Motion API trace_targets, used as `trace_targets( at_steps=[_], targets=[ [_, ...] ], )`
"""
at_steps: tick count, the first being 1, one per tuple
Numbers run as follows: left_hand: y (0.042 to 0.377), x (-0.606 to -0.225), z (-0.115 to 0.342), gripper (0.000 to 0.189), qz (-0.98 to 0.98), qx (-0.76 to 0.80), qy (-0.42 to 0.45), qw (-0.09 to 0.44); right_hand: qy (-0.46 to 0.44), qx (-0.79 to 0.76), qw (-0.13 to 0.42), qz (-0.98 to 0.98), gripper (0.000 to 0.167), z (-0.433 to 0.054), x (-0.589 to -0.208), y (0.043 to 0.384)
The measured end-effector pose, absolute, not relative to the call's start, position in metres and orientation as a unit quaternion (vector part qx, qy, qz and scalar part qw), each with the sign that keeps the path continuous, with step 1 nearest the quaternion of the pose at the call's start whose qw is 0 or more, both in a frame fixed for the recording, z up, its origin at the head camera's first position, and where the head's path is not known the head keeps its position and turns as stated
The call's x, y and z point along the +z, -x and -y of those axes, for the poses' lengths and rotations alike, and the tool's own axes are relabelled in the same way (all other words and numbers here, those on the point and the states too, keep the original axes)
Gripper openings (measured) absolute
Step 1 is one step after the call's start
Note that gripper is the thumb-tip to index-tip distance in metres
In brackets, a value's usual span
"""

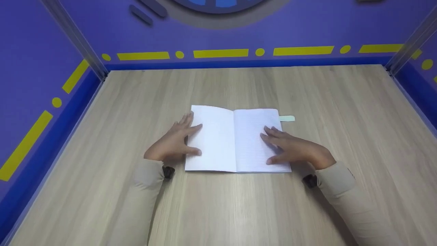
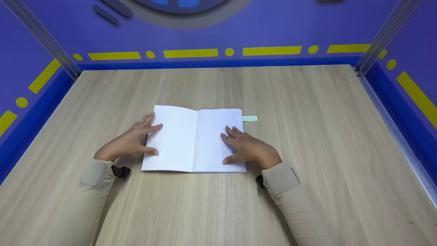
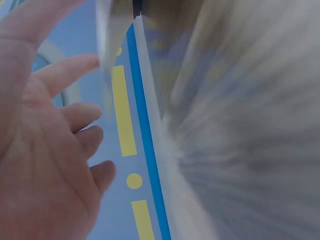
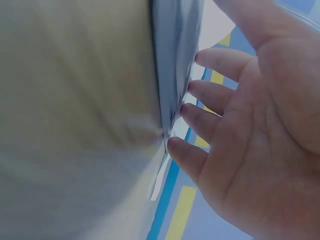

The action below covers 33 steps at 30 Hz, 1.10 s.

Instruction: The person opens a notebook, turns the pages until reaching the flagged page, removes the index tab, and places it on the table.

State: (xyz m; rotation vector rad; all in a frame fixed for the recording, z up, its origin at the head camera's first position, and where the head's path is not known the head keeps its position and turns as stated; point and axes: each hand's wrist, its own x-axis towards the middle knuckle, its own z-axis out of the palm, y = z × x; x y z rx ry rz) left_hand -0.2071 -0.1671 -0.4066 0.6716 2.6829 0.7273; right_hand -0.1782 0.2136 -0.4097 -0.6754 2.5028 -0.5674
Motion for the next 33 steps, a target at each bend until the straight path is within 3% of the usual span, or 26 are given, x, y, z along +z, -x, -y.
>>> trace_targets(
  at_steps=[12,33],
  targets=[
    [0.206,-0.411,0.165,0.112,-0.897,0.251,-0.232,0.281,0.256,-0.251,0.268,-0.894,0.109,-0.23,-0.414,0.186],
    [0.205,-0.418,0.155,0.111,-0.898,0.248,-0.215,0.292,0.282,-0.28,0.265,-0.879,0.111,-0.249,-0.422,0.186]
  ],
)
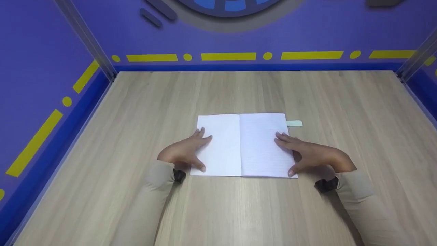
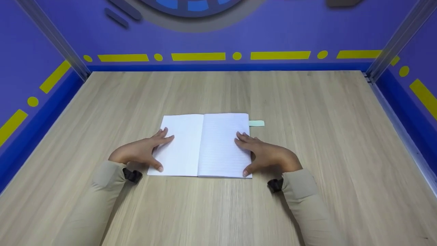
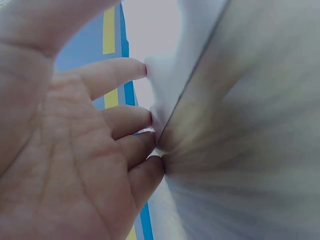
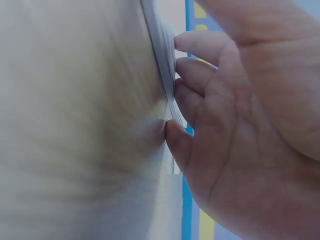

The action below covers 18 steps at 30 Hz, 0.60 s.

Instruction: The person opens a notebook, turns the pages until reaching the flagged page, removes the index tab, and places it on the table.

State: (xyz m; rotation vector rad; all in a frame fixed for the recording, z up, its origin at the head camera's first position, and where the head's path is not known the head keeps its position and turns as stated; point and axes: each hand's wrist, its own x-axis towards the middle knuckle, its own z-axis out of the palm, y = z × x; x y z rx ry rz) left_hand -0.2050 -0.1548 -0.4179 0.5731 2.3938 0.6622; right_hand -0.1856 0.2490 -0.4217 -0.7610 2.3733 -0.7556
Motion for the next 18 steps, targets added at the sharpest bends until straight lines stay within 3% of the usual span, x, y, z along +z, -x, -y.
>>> trace_targets(
  at_steps=[18],
  targets=[
    [0.2038,-0.4173,0.1553,0.108,-0.897,0.257,-0.215,0.288,0.281,-0.282,0.261,-0.88,0.109,-0.2479,-0.4229,0.1851]
  ],
)
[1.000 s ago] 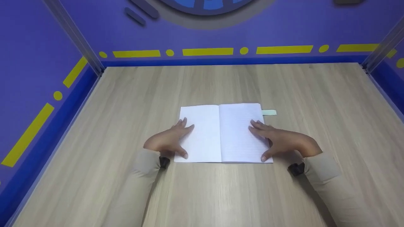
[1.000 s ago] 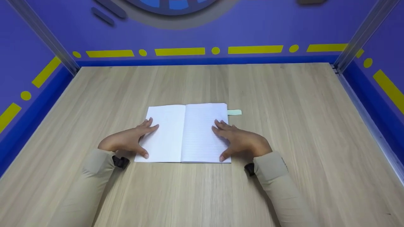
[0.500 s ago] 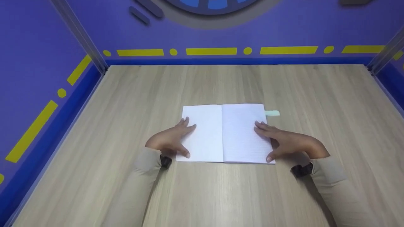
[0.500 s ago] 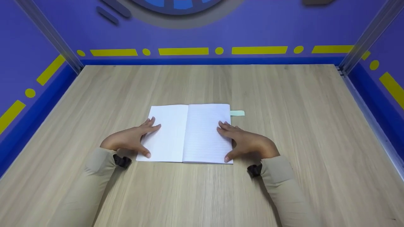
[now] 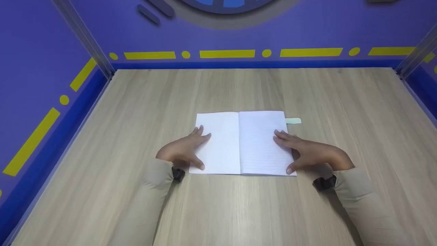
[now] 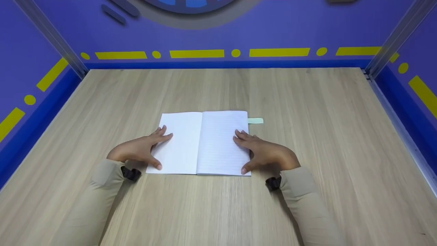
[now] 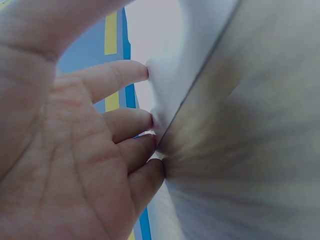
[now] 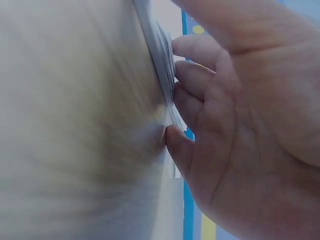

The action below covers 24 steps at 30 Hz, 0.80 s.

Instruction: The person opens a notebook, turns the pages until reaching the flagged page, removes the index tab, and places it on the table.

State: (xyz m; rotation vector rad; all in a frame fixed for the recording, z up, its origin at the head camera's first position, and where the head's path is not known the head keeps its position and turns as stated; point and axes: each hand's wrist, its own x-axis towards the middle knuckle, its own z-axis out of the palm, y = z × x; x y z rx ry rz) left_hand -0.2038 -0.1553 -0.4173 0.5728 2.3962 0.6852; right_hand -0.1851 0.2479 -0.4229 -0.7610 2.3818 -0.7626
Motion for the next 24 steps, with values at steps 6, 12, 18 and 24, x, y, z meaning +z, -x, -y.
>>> trace_targets(
  at_steps=[6,12,18,24],
  targets=[
    [0.2044,-0.416,0.1561,0.109,-0.898,0.252,-0.217,0.287,0.28,-0.271,0.266,-0.882,0.109,-0.2463,-0.4203,0.1846],
    [0.2048,-0.4157,0.1545,0.11,-0.897,0.251,-0.215,0.292,0.275,-0.264,0.268,-0.885,0.11,-0.2459,-0.4163,0.1834],
    [0.2051,-0.4167,0.1533,0.111,-0.897,0.252,-0.218,0.292,0.275,-0.26,0.267,-0.886,0.114,-0.247,-0.4176,0.1834],
    [0.2054,-0.4173,0.1547,0.112,-0.901,0.243,-0.212,0.289,0.273,-0.26,0.263,-0.888,0.115,-0.2442,-0.4171,0.1847]
  ],
)
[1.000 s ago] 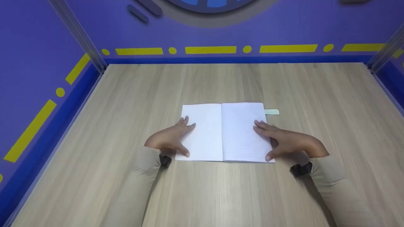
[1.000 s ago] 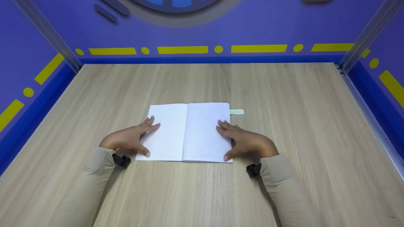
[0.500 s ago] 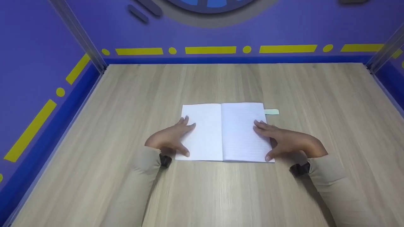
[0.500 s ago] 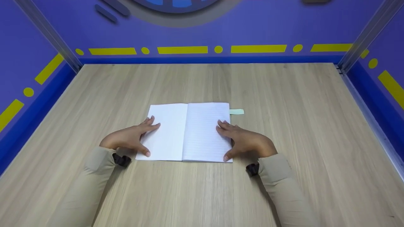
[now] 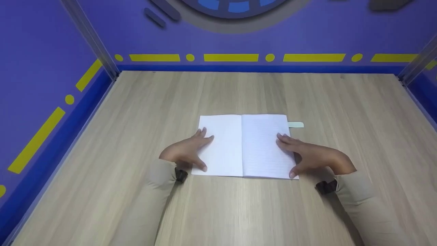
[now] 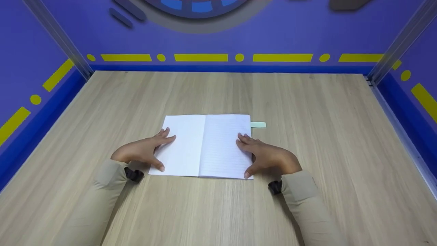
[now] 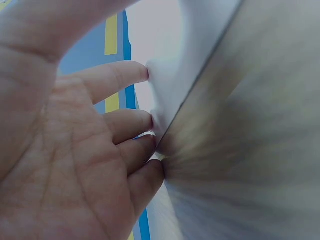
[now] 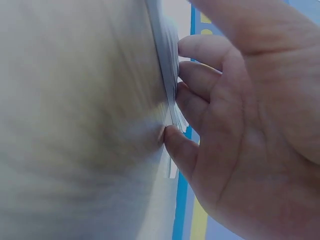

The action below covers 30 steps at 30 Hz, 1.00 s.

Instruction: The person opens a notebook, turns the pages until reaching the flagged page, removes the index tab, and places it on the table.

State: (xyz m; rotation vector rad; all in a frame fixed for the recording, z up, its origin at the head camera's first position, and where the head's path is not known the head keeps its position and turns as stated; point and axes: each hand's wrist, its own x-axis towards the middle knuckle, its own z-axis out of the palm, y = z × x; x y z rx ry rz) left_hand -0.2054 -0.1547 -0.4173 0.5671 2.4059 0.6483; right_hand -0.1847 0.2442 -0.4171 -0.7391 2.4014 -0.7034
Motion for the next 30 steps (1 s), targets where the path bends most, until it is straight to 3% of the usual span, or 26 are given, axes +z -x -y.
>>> trace_targets(
  at_steps=[13,30],
  targets=[
    [0.206,-0.417,0.155,0.111,-0.9,0.245,-0.215,0.289,0.264,-0.264,0.264,-0.889,0.1,-0.244,-0.417,0.185],
    [0.199,-0.404,0.149,0.106,-0.908,0.222,-0.234,0.267,0.282,-0.271,0.257,-0.884,0.096,-0.246,-0.419,0.186]
  ],
)
